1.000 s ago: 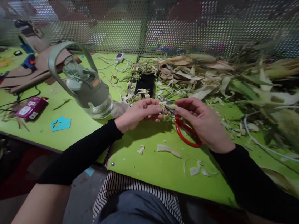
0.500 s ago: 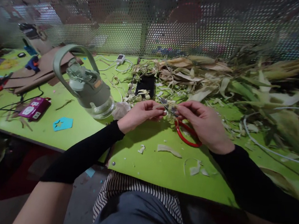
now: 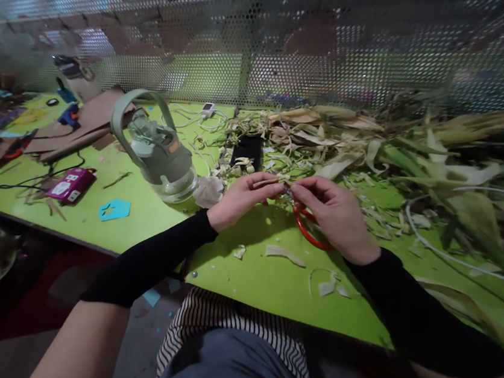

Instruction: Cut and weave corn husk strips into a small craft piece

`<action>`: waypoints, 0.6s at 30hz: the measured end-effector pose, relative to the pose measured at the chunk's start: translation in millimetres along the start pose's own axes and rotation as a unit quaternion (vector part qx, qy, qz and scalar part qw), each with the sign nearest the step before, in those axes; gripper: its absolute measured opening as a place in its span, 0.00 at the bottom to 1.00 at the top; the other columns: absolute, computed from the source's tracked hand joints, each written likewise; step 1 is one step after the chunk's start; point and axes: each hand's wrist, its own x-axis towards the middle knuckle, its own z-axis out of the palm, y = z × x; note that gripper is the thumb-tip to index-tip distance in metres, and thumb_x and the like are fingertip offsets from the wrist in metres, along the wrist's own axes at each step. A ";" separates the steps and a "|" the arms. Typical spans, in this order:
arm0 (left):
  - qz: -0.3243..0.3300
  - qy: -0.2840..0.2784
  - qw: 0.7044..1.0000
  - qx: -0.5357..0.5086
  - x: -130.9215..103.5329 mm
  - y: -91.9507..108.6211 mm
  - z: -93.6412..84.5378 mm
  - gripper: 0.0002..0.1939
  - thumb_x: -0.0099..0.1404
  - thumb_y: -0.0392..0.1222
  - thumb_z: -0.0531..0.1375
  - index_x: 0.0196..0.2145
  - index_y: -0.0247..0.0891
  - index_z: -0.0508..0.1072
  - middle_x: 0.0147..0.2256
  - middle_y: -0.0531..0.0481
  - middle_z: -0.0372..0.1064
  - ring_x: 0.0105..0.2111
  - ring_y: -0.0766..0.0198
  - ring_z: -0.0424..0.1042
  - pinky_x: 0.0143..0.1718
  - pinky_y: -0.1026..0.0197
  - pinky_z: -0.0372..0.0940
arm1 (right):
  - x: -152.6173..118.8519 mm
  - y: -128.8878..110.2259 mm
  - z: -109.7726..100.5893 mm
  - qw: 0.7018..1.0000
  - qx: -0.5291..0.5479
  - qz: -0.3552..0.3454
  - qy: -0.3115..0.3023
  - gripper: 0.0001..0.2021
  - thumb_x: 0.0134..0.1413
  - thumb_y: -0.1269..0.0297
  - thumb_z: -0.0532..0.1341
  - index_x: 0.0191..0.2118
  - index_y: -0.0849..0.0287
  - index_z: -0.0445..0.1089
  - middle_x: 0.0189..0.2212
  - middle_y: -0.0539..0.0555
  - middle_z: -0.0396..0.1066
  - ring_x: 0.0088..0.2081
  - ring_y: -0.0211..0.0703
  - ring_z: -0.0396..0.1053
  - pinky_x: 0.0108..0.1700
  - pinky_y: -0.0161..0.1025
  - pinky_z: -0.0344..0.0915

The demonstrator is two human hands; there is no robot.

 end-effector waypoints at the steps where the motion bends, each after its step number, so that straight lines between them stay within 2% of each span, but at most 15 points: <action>1: 0.000 0.002 1.000 -0.015 -0.6 0.3 1.2 0.16 0.53 0.45 0.76 0.35 0.36 0.77 0.32 0.55 0.75 0.31 0.72 0.71 0.33 0.66 0.61 | -0.1 0.5 0.4 0.999 -0.030 -0.019 0.002 0.20 0.53 0.40 0.70 0.35 0.53 0.77 0.27 0.50 0.73 0.28 0.41 0.68 0.31 0.40 0.66; 4: -0.018 0.015 0.998 -0.065 -2.9 2.1 5.3 0.17 0.51 0.44 0.77 0.32 0.36 0.76 0.29 0.58 0.74 0.29 0.74 0.70 0.33 0.67 0.62 | 1.0 0.4 -1.1 0.993 -0.106 -0.060 -0.002 0.22 0.58 0.38 0.65 0.37 0.53 0.78 0.29 0.52 0.75 0.29 0.44 0.70 0.33 0.42 0.66; 7: -0.047 0.044 0.992 -0.107 -3.6 5.6 7.1 0.14 0.53 0.40 0.76 0.32 0.36 0.75 0.29 0.57 0.75 0.28 0.74 0.70 0.34 0.67 0.64 | 4.7 -2.4 -9.9 0.979 -0.193 -0.055 -0.030 0.24 0.63 0.37 0.58 0.39 0.54 0.77 0.32 0.55 0.78 0.29 0.46 0.70 0.32 0.42 0.63; 9: -0.053 0.065 0.989 -0.118 -2.5 9.1 5.4 0.12 0.56 0.37 0.74 0.32 0.36 0.75 0.29 0.56 0.76 0.27 0.74 0.70 0.32 0.68 0.63 | 8.5 -4.4 -19.9 0.951 -0.301 -0.022 -0.066 0.20 0.64 0.41 0.59 0.38 0.54 0.74 0.31 0.55 0.77 0.29 0.47 0.70 0.32 0.42 0.60; 11: -0.050 0.079 0.988 -0.119 -0.5 12.7 1.6 0.10 0.58 0.36 0.73 0.32 0.35 0.75 0.29 0.56 0.76 0.27 0.75 0.70 0.30 0.69 0.61 | 12.3 -4.8 -31.1 0.903 -0.410 0.027 -0.125 0.16 0.60 0.46 0.62 0.33 0.54 0.68 0.29 0.55 0.75 0.28 0.48 0.68 0.31 0.42 0.57; 13: -0.044 0.082 0.989 -0.117 1.6 15.2 -2.8 0.07 0.62 0.35 0.71 0.32 0.35 0.76 0.30 0.55 0.76 0.26 0.76 0.68 0.27 0.70 0.58 | 15.4 -3.2 -41.5 0.862 -0.470 0.057 -0.179 0.16 0.59 0.49 0.64 0.31 0.53 0.63 0.27 0.54 0.72 0.28 0.47 0.66 0.31 0.42 0.55; 15: -0.038 0.078 0.989 -0.118 3.6 16.1 -6.6 0.03 0.65 0.36 0.68 0.34 0.35 0.77 0.30 0.56 0.75 0.24 0.77 0.65 0.26 0.70 0.57 | 17.8 -0.2 -50.1 0.841 -0.497 0.065 -0.202 0.16 0.58 0.51 0.65 0.30 0.52 0.59 0.27 0.53 0.69 0.28 0.47 0.65 0.31 0.43 0.55; 18: -0.036 0.076 0.989 -0.123 6.1 15.0 -9.8 0.03 0.69 0.36 0.65 0.37 0.36 0.80 0.32 0.55 0.76 0.24 0.78 0.62 0.27 0.70 0.56 | 20.8 4.2 -57.5 0.830 -0.517 0.069 -0.199 0.17 0.54 0.52 0.67 0.29 0.51 0.57 0.26 0.53 0.67 0.28 0.47 0.63 0.32 0.43 0.56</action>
